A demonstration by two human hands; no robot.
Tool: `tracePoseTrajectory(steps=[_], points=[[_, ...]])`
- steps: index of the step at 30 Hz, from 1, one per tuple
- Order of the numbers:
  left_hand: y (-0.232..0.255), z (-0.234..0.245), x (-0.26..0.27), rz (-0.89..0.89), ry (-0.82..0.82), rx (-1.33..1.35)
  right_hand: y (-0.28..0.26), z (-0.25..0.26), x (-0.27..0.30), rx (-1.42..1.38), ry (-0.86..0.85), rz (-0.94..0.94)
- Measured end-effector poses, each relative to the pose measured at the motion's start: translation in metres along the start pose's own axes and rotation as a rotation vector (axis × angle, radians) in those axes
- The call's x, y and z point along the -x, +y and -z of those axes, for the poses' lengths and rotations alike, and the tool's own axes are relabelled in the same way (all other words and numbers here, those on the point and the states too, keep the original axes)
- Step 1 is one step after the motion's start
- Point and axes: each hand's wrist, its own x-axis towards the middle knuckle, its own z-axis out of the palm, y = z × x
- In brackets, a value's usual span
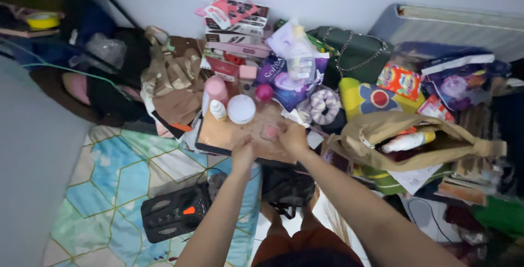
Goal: The person opens a beige sling bag on a cluttered desk and places items into it one at a time, including a pink box, a red packet, a small bottle, a yellow tube, and a cloth pouch, then zips the bag closed and arranges it on the desk.
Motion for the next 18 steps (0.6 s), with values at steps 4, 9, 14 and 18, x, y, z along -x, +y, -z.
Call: tracePoseTrajectory(steps=[4, 9, 14, 18], points=[[0.024, 0.034, 0.010, -0.038, 0.055, -0.027, -0.016, 0.040, -0.009, -0.060, 0.053, 0.077], [0.055, 0.042, 0.008, -0.351, 0.010, -0.184, -0.026, 0.032, -0.017, -0.089, 0.014, 0.140], [0.080, 0.011, 0.006, -0.421, 0.028, -0.036, -0.047, -0.036, -0.028, -0.598, -0.147, -0.306], [0.085, -0.004, -0.006, -0.392, -0.005, 0.215, -0.062, -0.073, -0.035, -0.640, 0.054, -0.320]])
